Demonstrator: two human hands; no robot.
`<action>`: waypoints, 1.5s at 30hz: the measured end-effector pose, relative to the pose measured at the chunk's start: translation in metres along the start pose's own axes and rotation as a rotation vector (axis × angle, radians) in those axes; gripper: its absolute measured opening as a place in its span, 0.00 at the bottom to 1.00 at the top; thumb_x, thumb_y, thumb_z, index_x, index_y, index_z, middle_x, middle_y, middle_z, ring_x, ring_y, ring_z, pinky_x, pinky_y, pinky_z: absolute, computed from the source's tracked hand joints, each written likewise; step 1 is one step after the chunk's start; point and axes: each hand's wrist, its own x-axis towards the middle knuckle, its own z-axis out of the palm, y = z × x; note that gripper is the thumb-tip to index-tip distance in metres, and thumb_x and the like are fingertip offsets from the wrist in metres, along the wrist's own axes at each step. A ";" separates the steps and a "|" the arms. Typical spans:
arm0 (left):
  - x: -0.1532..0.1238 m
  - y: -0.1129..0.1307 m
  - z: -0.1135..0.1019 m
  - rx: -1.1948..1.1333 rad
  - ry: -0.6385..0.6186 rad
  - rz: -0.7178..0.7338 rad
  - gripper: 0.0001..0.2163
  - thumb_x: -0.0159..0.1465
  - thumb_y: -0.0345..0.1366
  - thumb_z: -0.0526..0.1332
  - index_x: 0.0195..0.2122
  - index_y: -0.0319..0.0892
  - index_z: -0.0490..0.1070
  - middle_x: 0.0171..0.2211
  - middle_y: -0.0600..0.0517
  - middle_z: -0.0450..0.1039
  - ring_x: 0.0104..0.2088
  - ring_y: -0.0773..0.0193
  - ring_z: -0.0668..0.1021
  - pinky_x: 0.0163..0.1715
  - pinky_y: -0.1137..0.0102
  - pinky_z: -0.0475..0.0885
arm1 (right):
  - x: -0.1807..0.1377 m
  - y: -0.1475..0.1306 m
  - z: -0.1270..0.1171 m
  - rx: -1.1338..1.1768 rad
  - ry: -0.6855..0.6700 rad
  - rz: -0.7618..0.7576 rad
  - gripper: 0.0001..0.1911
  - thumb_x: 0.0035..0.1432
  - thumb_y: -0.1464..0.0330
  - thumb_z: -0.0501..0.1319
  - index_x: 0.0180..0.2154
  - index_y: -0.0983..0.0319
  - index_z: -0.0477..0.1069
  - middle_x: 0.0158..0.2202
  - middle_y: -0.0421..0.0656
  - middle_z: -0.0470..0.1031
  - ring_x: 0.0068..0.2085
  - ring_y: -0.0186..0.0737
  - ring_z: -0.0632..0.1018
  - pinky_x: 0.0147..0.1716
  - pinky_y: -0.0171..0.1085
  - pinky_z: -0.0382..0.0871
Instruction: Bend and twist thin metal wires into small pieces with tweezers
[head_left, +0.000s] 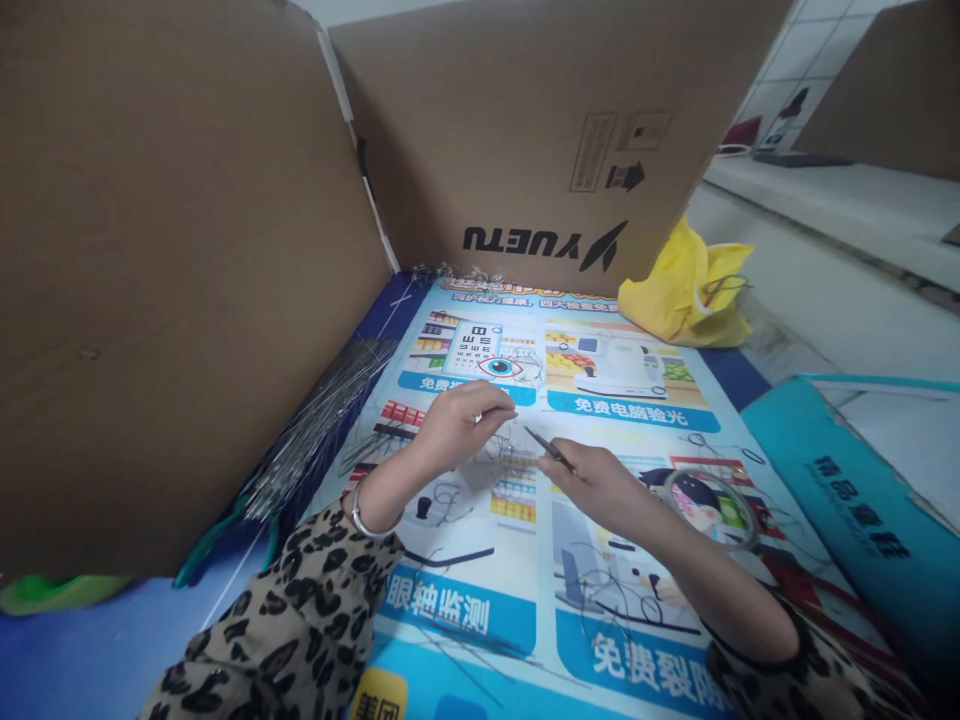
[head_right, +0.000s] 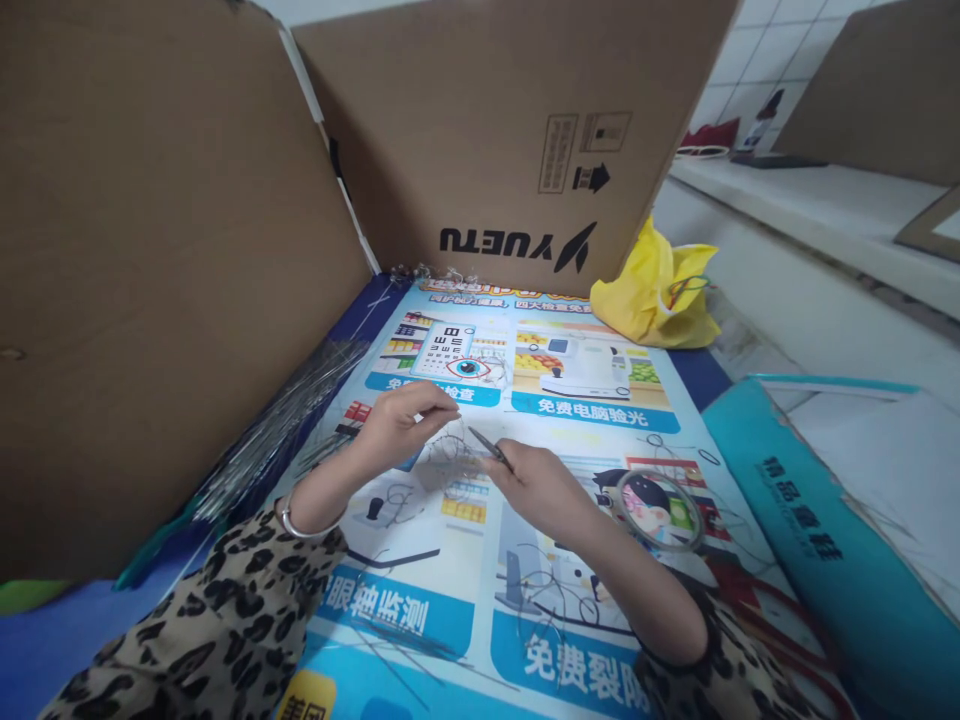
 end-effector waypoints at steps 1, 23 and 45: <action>0.001 -0.001 0.000 0.010 -0.018 -0.001 0.04 0.58 0.31 0.57 0.29 0.42 0.71 0.28 0.52 0.73 0.31 0.67 0.74 0.33 0.72 0.68 | 0.001 0.002 -0.002 -0.081 0.035 -0.002 0.17 0.59 0.56 0.45 0.25 0.60 0.57 0.22 0.38 0.66 0.25 0.34 0.67 0.23 0.33 0.53; 0.005 -0.011 -0.002 -0.084 -0.199 0.012 0.07 0.60 0.34 0.56 0.36 0.39 0.71 0.32 0.50 0.72 0.35 0.67 0.72 0.36 0.71 0.67 | 0.009 0.014 0.021 -0.685 0.251 -0.065 0.16 0.61 0.58 0.47 0.32 0.61 0.65 0.28 0.41 0.73 0.27 0.36 0.72 0.22 0.34 0.48; -0.017 -0.058 0.023 -0.565 -0.439 -0.399 0.18 0.51 0.30 0.63 0.42 0.39 0.61 0.39 0.47 0.72 0.40 0.66 0.73 0.37 0.70 0.67 | 0.020 0.044 0.029 -0.907 0.398 -0.242 0.08 0.57 0.66 0.53 0.28 0.61 0.64 0.24 0.41 0.68 0.27 0.38 0.68 0.28 0.35 0.49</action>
